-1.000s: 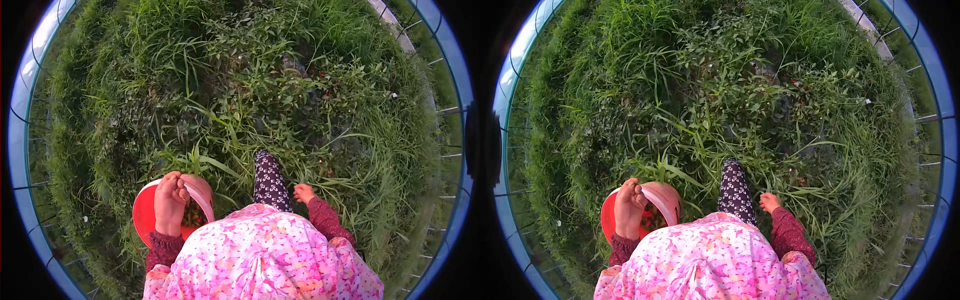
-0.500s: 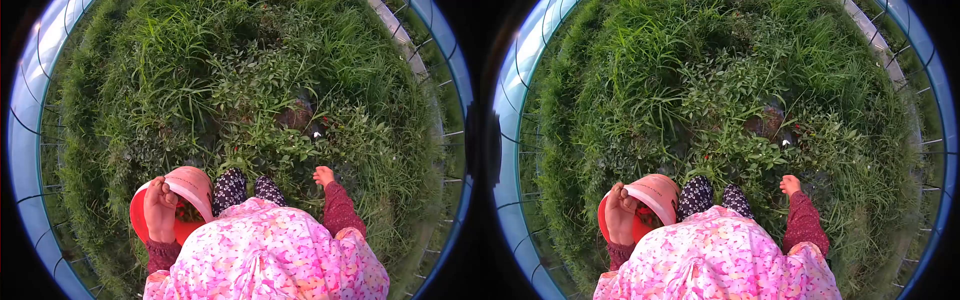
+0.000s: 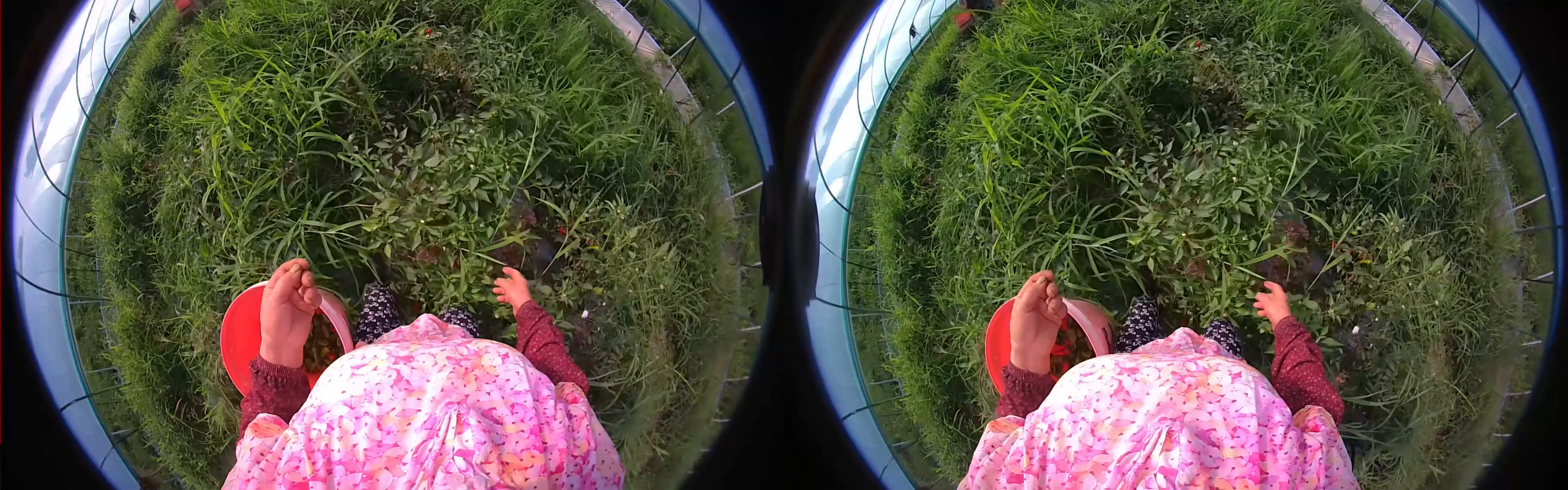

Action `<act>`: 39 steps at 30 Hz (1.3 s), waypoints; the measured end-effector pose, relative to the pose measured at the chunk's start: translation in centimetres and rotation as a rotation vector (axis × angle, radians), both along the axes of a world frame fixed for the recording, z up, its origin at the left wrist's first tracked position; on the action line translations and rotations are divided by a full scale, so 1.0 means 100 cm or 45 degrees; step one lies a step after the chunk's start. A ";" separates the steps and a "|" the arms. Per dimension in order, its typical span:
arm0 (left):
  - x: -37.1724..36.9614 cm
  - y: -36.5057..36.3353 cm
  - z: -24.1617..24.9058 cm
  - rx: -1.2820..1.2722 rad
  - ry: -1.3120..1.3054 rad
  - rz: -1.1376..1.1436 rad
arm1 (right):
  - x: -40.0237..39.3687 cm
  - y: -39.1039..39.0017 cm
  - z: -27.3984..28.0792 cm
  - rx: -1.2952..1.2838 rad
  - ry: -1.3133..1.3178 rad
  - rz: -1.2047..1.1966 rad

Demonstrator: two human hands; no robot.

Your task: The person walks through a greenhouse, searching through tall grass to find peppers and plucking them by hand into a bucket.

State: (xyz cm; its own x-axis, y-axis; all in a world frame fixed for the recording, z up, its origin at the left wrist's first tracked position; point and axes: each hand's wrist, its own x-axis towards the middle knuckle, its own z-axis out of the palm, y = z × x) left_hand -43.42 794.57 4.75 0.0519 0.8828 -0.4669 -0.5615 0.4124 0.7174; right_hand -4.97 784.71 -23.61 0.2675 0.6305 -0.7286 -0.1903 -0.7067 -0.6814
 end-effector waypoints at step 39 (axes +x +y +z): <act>-0.163 0.413 0.017 -0.114 0.188 0.238 | -0.117 0.325 -0.034 -0.576 -0.086 -0.113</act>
